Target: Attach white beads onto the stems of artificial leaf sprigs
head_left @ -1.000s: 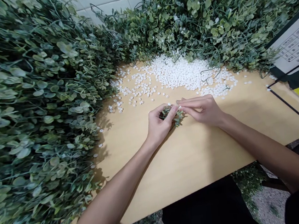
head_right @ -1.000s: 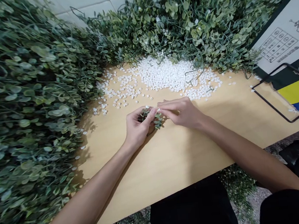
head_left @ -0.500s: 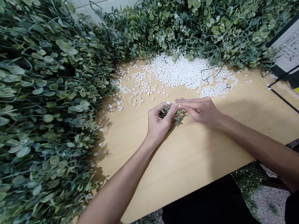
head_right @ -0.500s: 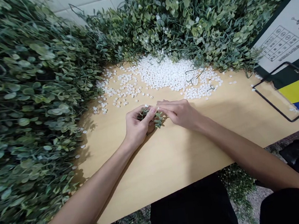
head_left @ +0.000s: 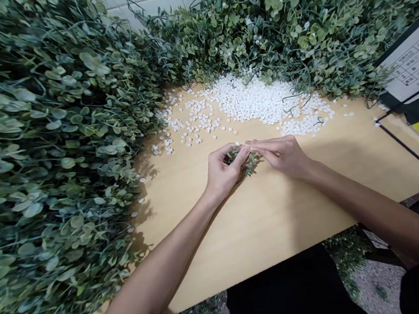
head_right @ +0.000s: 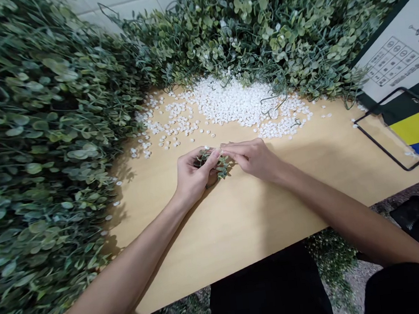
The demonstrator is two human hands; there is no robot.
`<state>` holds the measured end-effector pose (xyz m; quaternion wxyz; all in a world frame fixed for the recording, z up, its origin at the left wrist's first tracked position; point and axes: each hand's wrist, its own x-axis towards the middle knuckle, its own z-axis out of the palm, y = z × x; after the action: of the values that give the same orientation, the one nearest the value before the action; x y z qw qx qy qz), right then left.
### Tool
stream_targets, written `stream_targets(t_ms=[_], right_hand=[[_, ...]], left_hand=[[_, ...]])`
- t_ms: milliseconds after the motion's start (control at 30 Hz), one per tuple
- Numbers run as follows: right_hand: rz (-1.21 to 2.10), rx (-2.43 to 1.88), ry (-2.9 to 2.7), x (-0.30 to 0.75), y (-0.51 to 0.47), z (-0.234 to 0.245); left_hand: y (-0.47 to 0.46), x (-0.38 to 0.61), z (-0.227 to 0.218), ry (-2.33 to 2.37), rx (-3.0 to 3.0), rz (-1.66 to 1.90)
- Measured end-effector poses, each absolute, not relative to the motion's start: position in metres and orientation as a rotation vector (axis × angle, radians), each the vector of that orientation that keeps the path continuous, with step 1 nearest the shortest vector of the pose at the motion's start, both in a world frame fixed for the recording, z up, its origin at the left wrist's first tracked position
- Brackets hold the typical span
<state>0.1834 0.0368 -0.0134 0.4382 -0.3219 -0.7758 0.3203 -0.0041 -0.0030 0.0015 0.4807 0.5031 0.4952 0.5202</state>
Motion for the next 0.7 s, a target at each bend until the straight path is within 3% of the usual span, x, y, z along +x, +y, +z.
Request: stream_targets(t_ms=[267,400,533,700], right_hand=[[0.903,-0.872,-1.718,0.19,0.041,0.002],[0.738,-0.914,-1.658,0.196,0.049,0.003],[0.617,-0.761,-1.891,0.184,0.062,0.016],[0.821,-0.541,-2.314,0.14,0.083,0.036]], left_hand=[[-0.008,0.001,0.012,1.157,1.385,1.221],[-0.012,0.003,0.015,1.012,1.451,1.109],[-0.011,-0.002,0.011,0.903,1.47,1.016],[-0.01,-0.005,0.008,0.83,1.484,0.944]])
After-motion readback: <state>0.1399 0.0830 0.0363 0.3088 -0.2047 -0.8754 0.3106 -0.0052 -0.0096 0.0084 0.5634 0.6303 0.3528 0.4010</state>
